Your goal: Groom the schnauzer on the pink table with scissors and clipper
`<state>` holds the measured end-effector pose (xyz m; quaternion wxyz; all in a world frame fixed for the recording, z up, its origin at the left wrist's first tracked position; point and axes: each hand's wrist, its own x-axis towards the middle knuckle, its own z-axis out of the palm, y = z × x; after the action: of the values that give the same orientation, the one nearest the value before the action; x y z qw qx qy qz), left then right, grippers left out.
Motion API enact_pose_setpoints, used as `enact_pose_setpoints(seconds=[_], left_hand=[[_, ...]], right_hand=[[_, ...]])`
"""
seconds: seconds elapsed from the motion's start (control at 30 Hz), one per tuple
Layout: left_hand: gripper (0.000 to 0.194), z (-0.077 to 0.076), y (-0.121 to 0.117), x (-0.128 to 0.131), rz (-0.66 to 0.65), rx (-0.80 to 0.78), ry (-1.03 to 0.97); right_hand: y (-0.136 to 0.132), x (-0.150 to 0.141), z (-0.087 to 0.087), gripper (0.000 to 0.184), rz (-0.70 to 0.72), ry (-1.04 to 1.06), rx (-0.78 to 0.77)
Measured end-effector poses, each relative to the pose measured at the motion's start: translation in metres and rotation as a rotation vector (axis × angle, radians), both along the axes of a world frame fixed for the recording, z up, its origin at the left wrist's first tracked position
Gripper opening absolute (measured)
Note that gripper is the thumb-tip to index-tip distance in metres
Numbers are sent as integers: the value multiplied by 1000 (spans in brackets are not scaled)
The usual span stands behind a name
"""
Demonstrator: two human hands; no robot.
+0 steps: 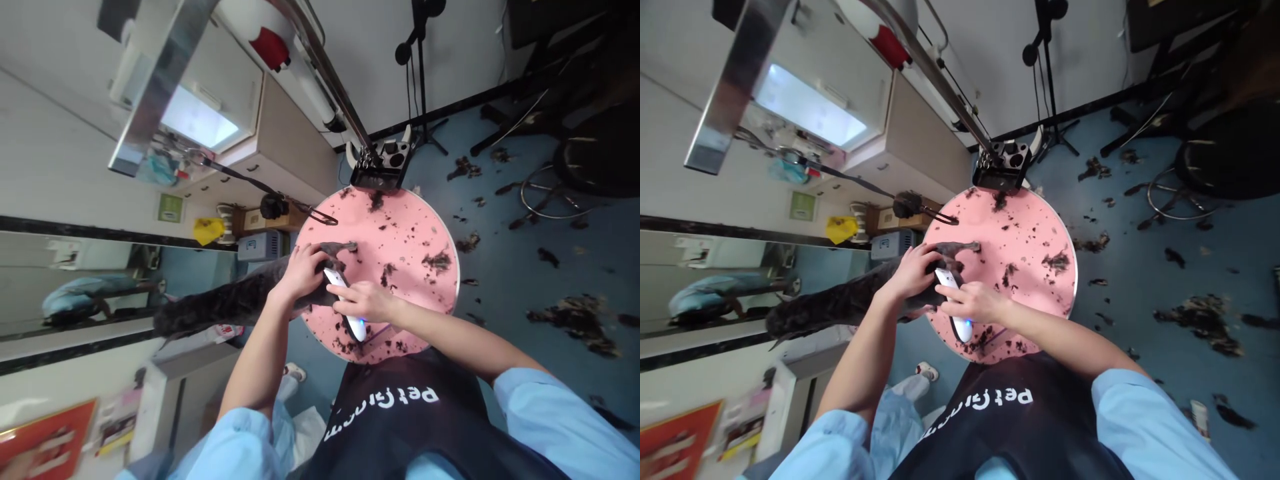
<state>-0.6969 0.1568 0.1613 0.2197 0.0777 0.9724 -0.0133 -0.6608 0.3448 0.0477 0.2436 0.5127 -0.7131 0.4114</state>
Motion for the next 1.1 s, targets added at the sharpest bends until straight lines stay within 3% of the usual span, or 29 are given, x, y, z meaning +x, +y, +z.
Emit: enact_pose_setpoints(seconds=[0.33,0.43,0.5,0.6,0.67,0.73,0.8,0.83,0.93,1.1], left_hand=[[34,-3,-2,-1,-4,37,8],[28,-5,-3,9,11,109,119],[23,-10,-2,32,84,238,319],[17,-35,4,89,310,531,649],[24,-64,9,128,552,699,636],[25,-96,12,153,953,854,504],[22,-124,13,159,1392,1139,457],[22,-135,13,156,1486,1224,445],[21,-155,10,133,1576,1420,384],[16,-162,10,110,1652,1672,295]], right_hand=[[0,-13,-8,23,61,-102,43],[5,-13,-16,20,115,-377,-43],[10,-12,-22,22,70,-695,-209],[15,-15,-29,31,-31,-1244,-478],[14,-22,-31,32,55,-1511,-554],[11,-31,-32,33,192,-1648,-560],[7,-38,-32,32,226,-1707,-540],[5,-41,-33,30,214,-1728,-524],[3,-41,-36,27,180,-1770,-463],[9,-36,-46,29,147,-1763,-344]])
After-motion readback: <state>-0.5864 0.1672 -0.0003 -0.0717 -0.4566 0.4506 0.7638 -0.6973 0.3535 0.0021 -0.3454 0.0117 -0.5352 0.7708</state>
